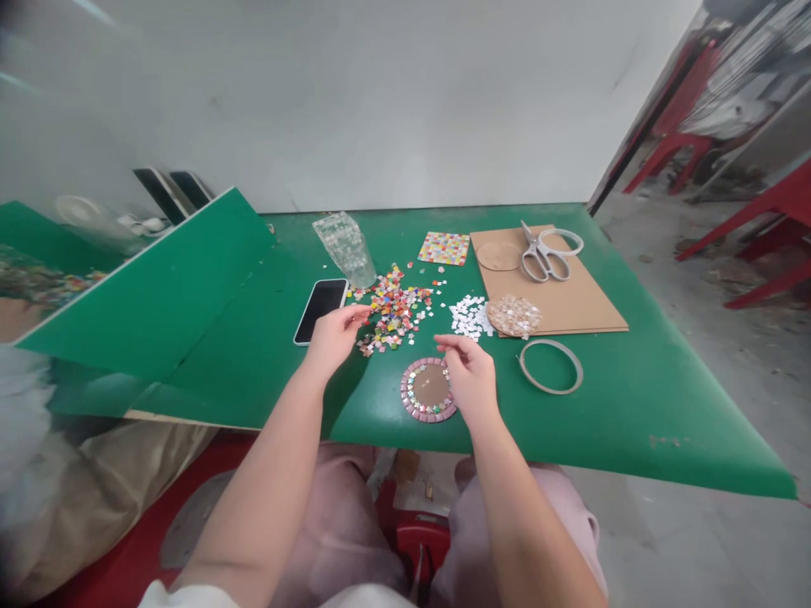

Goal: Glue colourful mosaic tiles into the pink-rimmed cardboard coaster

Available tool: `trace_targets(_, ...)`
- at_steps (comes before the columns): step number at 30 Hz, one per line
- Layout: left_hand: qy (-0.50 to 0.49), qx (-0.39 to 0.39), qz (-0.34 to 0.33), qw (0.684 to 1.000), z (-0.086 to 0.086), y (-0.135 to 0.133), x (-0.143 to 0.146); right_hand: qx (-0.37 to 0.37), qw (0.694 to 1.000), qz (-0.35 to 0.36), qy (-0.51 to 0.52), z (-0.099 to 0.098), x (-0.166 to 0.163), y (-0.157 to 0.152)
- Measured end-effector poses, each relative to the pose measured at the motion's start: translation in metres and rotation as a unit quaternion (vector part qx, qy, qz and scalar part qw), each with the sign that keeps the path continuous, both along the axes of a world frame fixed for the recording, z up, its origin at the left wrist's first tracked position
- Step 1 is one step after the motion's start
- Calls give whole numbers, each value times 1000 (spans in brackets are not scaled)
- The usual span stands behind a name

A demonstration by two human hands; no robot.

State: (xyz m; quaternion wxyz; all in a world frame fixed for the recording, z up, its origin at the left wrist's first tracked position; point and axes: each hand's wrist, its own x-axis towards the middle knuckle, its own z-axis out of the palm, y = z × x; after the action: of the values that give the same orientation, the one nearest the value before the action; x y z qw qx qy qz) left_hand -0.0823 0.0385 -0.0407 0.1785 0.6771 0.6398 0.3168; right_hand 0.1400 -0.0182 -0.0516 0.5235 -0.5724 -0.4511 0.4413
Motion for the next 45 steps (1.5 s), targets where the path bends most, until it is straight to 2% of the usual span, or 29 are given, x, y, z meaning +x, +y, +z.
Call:
trace_targets(13, 73, -3, 4, 997, 6, -5, 3, 3, 999, 23, -43, -4, 2, 0)
trace_targets(20, 105, -20, 12, 994, 4, -4, 2, -3, 998, 29, -54, -3, 0, -1)
trace_targets(28, 78, -39, 16, 996, 7, -5, 3, 2, 998, 31, -60, -4, 0, 0)
trace_targets(36, 169, -75, -16, 983, 10, -13, 3, 6, 997, 32, -64, -3, -1, -1)
trace_targets(45, 186, -81, -35, 979, 4, -10, 3, 9, 996, 34, -77, 0, -2, -1)
